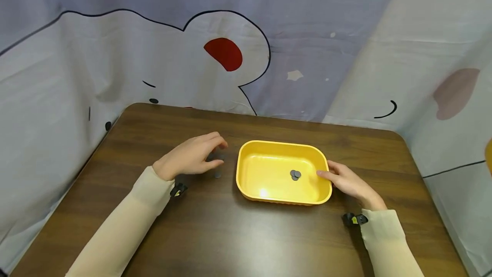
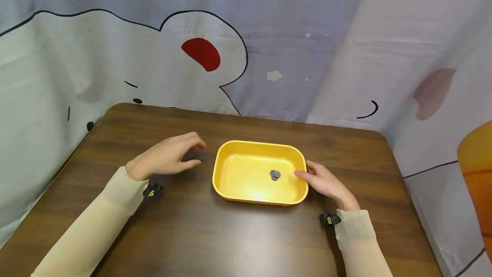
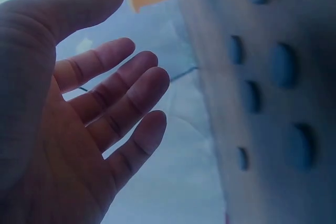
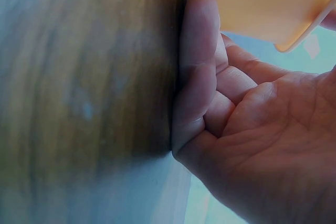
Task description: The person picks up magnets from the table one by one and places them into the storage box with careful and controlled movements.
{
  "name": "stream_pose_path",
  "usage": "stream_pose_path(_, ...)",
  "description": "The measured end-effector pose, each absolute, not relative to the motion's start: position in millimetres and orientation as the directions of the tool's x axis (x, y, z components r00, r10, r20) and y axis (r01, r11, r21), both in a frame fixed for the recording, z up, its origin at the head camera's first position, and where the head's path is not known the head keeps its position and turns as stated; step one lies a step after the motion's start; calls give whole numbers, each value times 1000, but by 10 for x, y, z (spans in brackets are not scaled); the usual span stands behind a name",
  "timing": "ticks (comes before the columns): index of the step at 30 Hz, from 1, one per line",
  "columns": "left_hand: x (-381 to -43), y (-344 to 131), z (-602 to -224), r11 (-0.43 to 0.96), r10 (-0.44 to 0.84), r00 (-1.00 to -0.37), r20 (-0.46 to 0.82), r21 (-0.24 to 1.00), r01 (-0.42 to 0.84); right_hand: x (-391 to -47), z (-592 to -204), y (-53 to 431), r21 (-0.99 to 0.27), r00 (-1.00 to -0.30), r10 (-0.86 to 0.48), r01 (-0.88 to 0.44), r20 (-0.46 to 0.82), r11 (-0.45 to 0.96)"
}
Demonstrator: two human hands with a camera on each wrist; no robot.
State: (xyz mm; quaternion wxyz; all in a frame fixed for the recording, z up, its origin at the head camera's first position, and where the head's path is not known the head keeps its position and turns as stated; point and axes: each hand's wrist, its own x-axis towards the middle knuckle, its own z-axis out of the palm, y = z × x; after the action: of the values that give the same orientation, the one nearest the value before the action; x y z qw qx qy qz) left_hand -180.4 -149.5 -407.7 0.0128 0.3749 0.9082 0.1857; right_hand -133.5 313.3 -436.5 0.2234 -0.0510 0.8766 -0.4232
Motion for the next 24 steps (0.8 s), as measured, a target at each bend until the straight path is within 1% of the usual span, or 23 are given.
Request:
stream_pose_path(7,-1707,-1747,-4262,678,675,-733,87,318,662,-1333,-4363,3135,-761,-898,-277,91,-341,642)
stream_pose_path(14,-1625,-2001,-4401,703,653,-752,88,298,646,-1335,-4353,3121,-765,-897,-283,88,-340,639)
stream_pose_path(20,-1599,-2095,-4505,712,656,-749,92,254,655,-1336,-4368,3130,-760,-897,-276,96,-347,643)
stream_pose_path(24,-1589,-2120,-4530,714,654,-751,96,249,654,-1333,-4374,3135,-768,-893,-292,88,-343,635)
